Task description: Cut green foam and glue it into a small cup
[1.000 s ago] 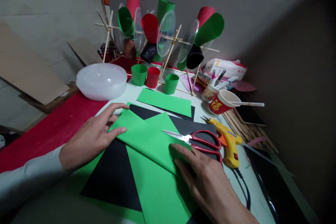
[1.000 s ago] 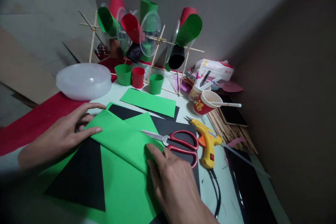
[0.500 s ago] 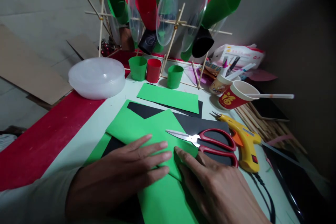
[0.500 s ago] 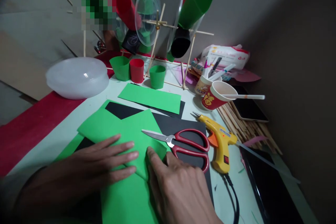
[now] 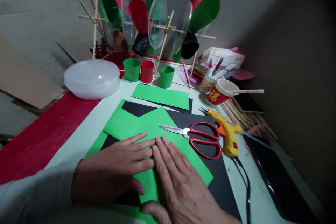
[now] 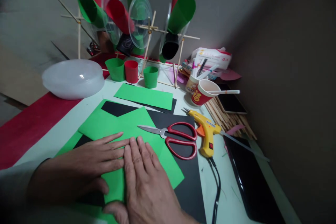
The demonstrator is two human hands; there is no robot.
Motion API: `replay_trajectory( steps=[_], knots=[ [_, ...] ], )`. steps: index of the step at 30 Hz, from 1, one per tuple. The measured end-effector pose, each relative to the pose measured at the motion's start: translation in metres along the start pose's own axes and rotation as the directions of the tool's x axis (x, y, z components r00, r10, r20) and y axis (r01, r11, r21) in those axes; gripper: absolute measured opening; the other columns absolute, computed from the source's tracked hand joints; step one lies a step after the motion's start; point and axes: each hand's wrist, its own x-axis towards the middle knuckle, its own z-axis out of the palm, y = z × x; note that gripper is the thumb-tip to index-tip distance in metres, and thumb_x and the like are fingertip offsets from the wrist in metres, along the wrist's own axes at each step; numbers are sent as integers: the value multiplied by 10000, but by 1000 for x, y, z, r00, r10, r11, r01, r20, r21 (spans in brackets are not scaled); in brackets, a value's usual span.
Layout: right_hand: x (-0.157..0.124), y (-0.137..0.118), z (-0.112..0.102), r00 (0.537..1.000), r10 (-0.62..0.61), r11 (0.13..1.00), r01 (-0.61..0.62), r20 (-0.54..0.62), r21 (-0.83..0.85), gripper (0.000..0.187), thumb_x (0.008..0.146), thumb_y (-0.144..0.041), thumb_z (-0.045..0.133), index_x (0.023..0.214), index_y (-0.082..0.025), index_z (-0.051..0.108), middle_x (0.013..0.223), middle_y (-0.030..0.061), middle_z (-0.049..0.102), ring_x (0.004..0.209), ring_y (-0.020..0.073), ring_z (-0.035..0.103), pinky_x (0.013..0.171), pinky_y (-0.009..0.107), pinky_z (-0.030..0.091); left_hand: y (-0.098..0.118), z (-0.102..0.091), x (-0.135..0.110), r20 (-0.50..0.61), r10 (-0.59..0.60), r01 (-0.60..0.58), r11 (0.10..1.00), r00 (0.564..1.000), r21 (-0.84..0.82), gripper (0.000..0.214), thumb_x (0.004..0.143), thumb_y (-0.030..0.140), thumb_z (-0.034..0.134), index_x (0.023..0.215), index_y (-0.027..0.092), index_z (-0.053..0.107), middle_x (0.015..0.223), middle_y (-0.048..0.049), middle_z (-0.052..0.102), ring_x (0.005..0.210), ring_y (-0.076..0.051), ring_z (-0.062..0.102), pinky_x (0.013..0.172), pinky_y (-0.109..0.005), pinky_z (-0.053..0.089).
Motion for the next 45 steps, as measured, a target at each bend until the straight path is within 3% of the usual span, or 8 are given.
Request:
replay_trajectory(
  steps=[4,9,14,24,31,35,39,45],
  knots=[
    [-13,-5,7,995,30,999,-31,94,14,969,929,-736,379,1478,62,385,1545,280,386,1470,393,324,1154,549,393,-1,-7,2,28,22,-23,1000,999,14,618,892,477,655,1436,220,515,1436,-125,600,1440,-317,413,1254,-504,185],
    [-28,-3,-8,981,88,996,-89,170,-6,982,925,-731,400,1472,85,386,1545,313,345,1463,416,306,1102,545,458,-1,-19,-1,78,41,-42,999,996,11,763,919,475,620,1572,267,286,1590,-113,394,1490,-302,307,1245,-521,175],
    [-35,-1,-16,972,116,993,-110,205,-36,951,936,-714,400,1473,70,400,1529,317,354,1446,418,330,1072,575,473,-9,-26,-15,127,-80,67,993,989,102,672,943,490,569,1550,370,307,1637,-57,287,1511,-314,236,1229,-566,168],
    [-33,-1,-22,950,136,990,-137,279,-16,877,975,-661,386,1488,50,374,1539,287,330,1458,398,291,1104,592,422,-29,-42,-69,2,-321,317,936,947,154,607,997,406,488,1554,397,247,1647,-5,245,1519,-276,207,1228,-517,196],
    [-29,6,-19,968,125,991,-113,219,-65,632,990,-445,543,1429,8,509,1480,255,474,1370,375,475,1071,500,501,-24,-42,-83,-93,-343,355,916,935,189,616,997,409,492,1558,344,245,1616,-36,307,1504,-238,257,1235,-486,200],
    [-23,10,-12,987,115,988,-102,112,-117,348,986,-212,545,1283,-59,643,1350,202,644,1239,314,634,1007,436,565,-18,-42,-76,-150,-370,393,902,917,180,540,990,452,489,1502,298,420,1558,-72,428,1465,-259,366,1226,-542,192],
    [-15,8,-8,998,56,982,-51,22,-183,329,919,-1,452,1171,-57,656,1218,218,714,1114,304,707,909,420,602,-6,-44,-68,-386,-413,464,884,825,45,403,886,463,636,1236,276,708,1352,-77,673,1347,-316,534,1195,-551,263],
    [-12,9,-20,964,14,954,-92,-265,-286,331,918,37,379,1011,-96,668,835,121,781,702,197,756,632,272,602,29,-48,-60,-667,-558,593,777,494,-212,383,924,544,519,917,209,706,881,-116,759,852,-301,696,853,-437,517]
  ],
)
